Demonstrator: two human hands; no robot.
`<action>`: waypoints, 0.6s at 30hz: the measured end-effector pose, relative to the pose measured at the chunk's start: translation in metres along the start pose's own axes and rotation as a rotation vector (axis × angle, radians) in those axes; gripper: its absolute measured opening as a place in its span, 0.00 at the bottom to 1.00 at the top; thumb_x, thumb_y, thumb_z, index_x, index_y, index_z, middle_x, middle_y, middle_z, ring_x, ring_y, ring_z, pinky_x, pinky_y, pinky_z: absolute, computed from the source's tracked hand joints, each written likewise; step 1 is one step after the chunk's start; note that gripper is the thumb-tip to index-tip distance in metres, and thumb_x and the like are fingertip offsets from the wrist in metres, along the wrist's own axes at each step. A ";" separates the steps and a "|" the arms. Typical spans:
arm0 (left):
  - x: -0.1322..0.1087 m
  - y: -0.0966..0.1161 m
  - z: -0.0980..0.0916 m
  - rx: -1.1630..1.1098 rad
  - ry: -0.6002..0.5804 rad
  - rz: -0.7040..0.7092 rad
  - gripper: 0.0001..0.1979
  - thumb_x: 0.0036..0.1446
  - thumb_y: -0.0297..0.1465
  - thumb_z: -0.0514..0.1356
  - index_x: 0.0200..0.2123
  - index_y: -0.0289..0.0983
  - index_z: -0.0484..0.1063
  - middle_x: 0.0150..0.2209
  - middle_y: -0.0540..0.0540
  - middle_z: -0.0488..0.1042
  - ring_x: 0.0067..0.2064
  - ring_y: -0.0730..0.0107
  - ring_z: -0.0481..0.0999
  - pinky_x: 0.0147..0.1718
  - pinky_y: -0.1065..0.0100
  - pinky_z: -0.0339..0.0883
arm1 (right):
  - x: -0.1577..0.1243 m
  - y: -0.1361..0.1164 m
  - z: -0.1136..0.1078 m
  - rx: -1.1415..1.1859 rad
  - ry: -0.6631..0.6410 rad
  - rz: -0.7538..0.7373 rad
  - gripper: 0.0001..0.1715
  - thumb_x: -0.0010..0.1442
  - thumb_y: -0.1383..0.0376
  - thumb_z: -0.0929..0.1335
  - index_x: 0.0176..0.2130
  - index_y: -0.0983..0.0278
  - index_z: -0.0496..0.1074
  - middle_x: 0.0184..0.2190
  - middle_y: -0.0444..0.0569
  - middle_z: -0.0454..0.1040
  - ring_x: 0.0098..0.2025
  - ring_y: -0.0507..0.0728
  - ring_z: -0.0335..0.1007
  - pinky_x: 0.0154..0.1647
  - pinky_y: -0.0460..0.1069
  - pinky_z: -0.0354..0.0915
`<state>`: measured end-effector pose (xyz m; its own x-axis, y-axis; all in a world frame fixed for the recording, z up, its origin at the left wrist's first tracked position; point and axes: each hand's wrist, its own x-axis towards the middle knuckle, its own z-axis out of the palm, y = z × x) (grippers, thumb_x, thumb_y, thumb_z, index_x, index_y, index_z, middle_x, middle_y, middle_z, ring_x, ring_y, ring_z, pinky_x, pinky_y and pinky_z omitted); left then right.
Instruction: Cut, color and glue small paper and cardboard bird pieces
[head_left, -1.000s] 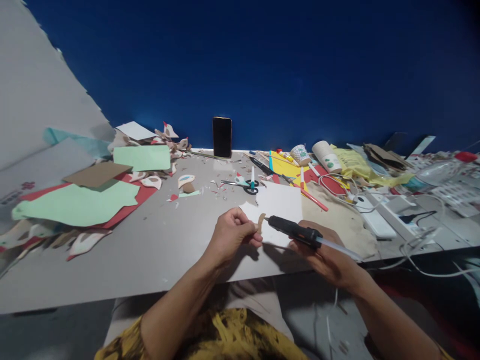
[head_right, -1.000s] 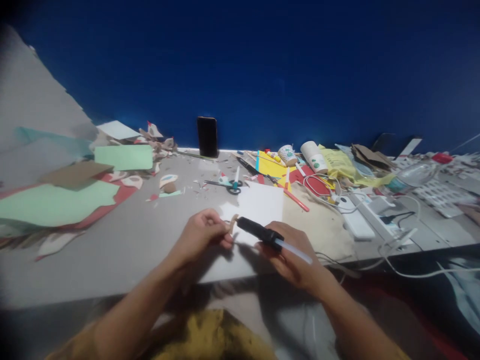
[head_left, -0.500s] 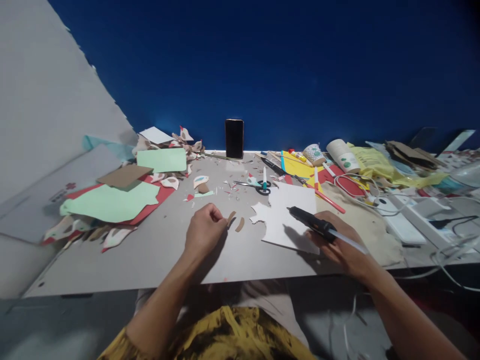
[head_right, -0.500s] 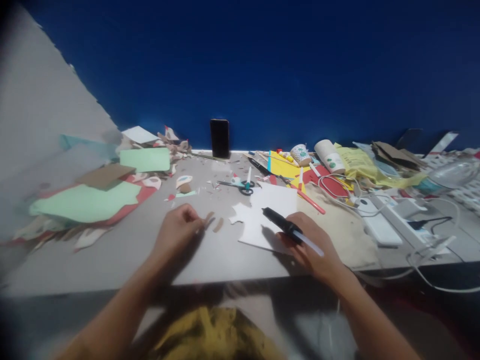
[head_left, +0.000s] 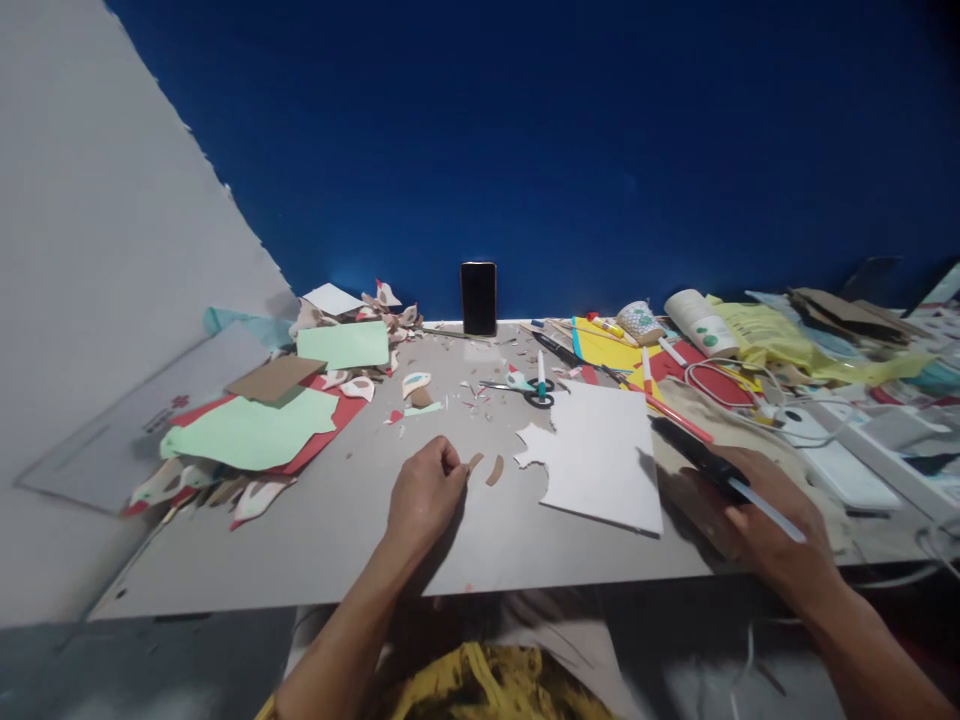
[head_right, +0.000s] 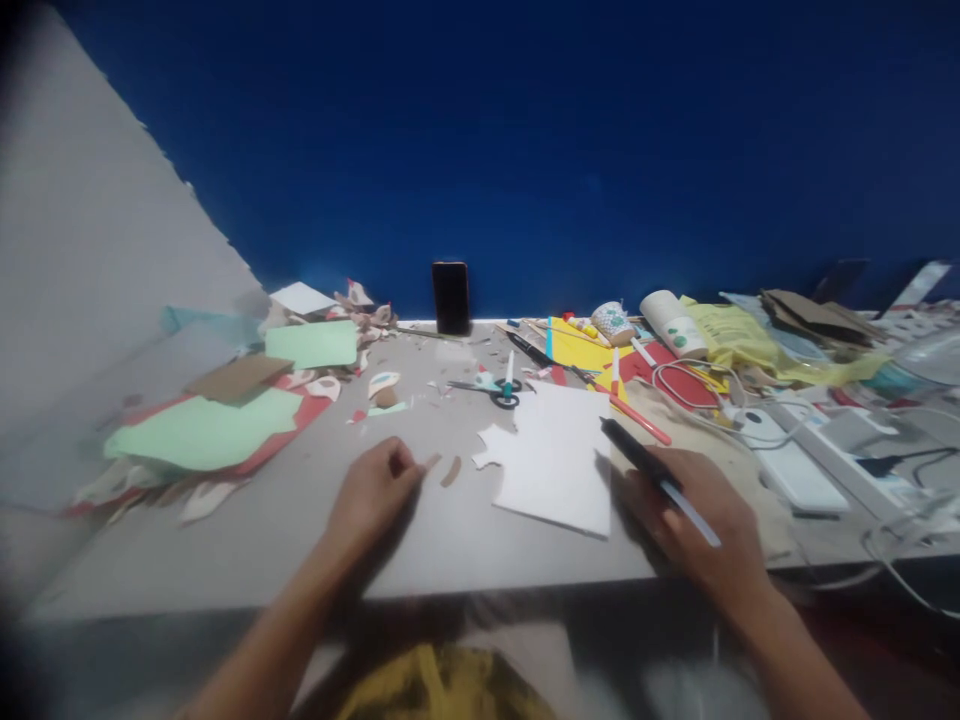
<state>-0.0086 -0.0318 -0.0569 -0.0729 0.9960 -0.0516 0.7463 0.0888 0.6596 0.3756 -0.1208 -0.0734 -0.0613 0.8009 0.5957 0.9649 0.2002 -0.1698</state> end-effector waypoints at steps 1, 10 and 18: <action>0.001 -0.001 0.000 0.014 -0.002 0.004 0.09 0.57 0.31 0.61 0.26 0.41 0.65 0.24 0.50 0.72 0.28 0.66 0.69 0.29 0.67 0.55 | -0.001 0.004 -0.001 -0.011 0.003 0.021 0.16 0.67 0.58 0.65 0.53 0.57 0.69 0.46 0.57 0.77 0.48 0.69 0.75 0.47 0.61 0.71; 0.007 -0.015 -0.025 -0.132 -0.076 0.032 0.05 0.55 0.32 0.56 0.33 0.40 0.70 0.28 0.49 0.76 0.31 0.64 0.74 0.34 0.65 0.64 | -0.006 0.029 0.003 -0.126 -0.006 0.194 0.20 0.56 0.66 0.63 0.49 0.57 0.69 0.43 0.58 0.76 0.48 0.70 0.75 0.48 0.64 0.71; 0.048 -0.017 -0.077 0.221 -0.027 0.068 0.10 0.56 0.38 0.55 0.31 0.39 0.71 0.30 0.47 0.78 0.32 0.61 0.76 0.31 0.66 0.62 | -0.001 0.053 -0.007 -0.063 -0.154 0.525 0.13 0.55 0.56 0.68 0.40 0.56 0.73 0.40 0.61 0.79 0.41 0.74 0.78 0.37 0.63 0.72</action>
<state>-0.0756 0.0141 -0.0128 -0.0024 0.9994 -0.0344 0.8760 0.0187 0.4819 0.4283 -0.1148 -0.0776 0.4002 0.8584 0.3210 0.8890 -0.2786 -0.3633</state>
